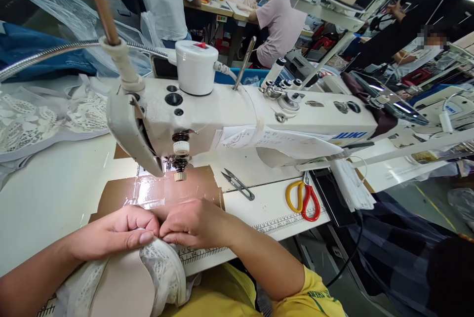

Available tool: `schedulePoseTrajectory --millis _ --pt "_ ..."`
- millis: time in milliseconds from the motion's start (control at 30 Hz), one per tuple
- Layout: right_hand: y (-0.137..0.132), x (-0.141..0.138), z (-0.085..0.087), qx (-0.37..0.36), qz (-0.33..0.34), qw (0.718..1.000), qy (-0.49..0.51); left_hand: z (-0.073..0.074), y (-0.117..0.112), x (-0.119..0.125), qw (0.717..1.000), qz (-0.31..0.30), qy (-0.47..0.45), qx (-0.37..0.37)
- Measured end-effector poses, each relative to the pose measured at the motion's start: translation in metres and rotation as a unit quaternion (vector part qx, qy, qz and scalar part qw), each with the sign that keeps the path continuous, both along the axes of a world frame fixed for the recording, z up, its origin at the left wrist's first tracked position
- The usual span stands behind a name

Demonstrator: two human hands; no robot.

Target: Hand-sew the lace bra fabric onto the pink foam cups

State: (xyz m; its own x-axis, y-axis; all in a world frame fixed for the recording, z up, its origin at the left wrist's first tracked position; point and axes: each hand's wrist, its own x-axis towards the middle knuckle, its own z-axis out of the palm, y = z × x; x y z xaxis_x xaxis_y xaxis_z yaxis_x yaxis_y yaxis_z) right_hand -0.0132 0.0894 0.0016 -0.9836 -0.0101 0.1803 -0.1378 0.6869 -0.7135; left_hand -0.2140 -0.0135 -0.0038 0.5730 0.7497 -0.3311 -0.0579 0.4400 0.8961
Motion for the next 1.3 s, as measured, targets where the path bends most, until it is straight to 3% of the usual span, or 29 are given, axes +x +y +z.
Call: schedulePoseTrajectory --millis 233,433,733,1133,1300 --pt "0.003 0.005 -0.001 -0.006 -0.052 0.998 0.041 0.002 -0.005 -0.003 1.000 0.022 -0.014 -0.009" --pt "-0.002 0.002 -0.005 0.026 -0.037 0.993 0.108 0.004 -0.005 0.001 0.998 0.047 0.024 0.034" --pt "0.002 0.000 -0.002 0.031 -0.099 0.990 0.094 0.005 -0.004 0.001 0.997 0.076 0.012 0.020" --pt "-0.004 0.002 -0.003 0.143 -0.086 0.982 0.086 0.012 -0.005 0.002 0.994 0.071 0.064 0.057" --pt "-0.003 -0.003 0.000 0.084 -0.125 0.980 0.128 0.015 -0.005 0.005 0.982 0.097 0.117 0.111"
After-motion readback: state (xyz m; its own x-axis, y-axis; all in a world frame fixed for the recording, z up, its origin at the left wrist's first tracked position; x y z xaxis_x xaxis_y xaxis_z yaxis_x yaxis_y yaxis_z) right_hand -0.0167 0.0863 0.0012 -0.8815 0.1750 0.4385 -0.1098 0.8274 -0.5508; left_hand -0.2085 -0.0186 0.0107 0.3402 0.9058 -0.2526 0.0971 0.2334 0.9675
